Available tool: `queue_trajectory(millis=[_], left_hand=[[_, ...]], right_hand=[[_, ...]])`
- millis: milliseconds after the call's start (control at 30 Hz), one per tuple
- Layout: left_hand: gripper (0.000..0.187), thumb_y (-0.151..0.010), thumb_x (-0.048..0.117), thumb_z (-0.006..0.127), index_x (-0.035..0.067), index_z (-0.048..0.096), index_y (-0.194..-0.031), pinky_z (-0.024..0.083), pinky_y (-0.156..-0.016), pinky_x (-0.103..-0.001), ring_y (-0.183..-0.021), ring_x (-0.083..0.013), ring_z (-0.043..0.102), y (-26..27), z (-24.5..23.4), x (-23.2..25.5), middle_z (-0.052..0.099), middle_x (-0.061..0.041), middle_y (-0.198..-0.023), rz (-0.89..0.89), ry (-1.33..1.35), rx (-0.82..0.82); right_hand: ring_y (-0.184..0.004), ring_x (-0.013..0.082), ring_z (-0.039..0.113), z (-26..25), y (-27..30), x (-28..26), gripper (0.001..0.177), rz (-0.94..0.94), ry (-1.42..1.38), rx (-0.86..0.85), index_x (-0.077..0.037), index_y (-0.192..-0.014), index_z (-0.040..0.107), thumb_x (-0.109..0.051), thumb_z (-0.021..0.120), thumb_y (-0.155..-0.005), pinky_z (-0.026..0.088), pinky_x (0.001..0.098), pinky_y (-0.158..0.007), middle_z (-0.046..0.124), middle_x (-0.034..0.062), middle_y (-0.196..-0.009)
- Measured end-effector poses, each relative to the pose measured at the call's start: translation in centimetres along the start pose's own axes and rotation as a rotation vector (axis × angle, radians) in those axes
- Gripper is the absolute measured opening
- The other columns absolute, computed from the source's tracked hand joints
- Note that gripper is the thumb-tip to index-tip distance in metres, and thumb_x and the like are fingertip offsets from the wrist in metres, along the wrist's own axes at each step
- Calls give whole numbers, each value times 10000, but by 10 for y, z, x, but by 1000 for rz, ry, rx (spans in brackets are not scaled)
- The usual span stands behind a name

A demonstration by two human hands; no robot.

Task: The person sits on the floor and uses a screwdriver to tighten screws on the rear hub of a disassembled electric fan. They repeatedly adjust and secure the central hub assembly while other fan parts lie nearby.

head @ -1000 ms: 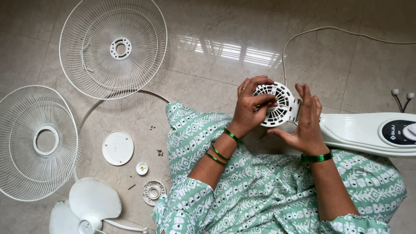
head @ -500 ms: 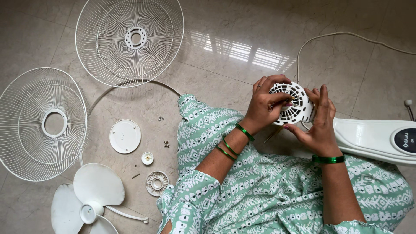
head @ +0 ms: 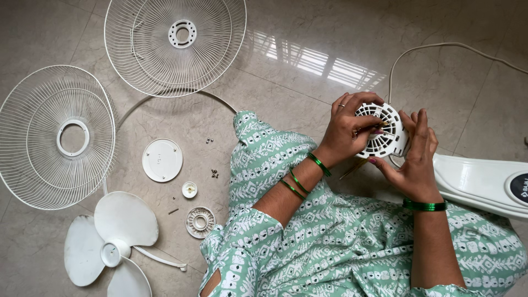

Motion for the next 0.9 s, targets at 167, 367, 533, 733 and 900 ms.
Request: queue_trajectory(millis=[167, 367, 533, 733, 900], left_hand=[[126, -789, 99, 794, 163, 784, -898, 291, -1250, -450, -1306, -167, 563, 1, 1, -2, 619, 33, -1291, -15, -5, -9], [110, -807, 112, 784, 166, 787, -903, 267, -1267, -483, -1315, -152, 562, 2, 3, -4, 612, 37, -1308, -20, -18, -16], [94, -819, 147, 785, 169, 789, -911, 242, -1283, -528, -1340, -146, 553, 2, 5, -5, 605, 43, -1325, -28, -25, -19], [125, -795, 243, 798, 210, 781, -915, 283, -1214, -505, -1344, -158, 522, 9, 24, -20, 595, 55, -1343, -17, -23, 59], [122, -800, 281, 776, 254, 780, -919, 299, -1159, -474, -1321, -139, 527, -1, 47, -34, 585, 74, -1351, -45, -127, 156]], right_hand=[[-1525, 348, 424, 0, 2, 2, 1327, -4, -11, 0, -63, -1683, -3, -442, 863, -751, 169, 540, -1278, 469, 235, -1621], [-1561, 375, 336, 0, 3, 5, 1333, 19, -44, 11, -77, -1689, 12, -418, 874, -730, 204, 502, -1297, 399, 229, -1683], [-1595, 370, 322, -6, 5, 1, 1274, 56, -263, 25, -95, -1707, 14, -432, 851, -807, 295, 484, -1316, 329, 227, -1726], [-1535, 309, 367, -37, 10, -48, 945, -97, -303, 229, -44, -1651, 199, -335, 772, -957, 279, 393, -1281, 336, 196, -1654], [-1403, 277, 477, -36, -9, -151, 586, -203, -357, 42, -3, -1504, 459, -156, 764, -1028, 395, 371, -1136, 468, 161, -1524]])
Point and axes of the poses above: each hand's wrist, its own y-axis away from the middle knuckle, its own z-axis out of the palm, x = y × z, the point moved 5 cm from there along -y, towards the middle knuckle
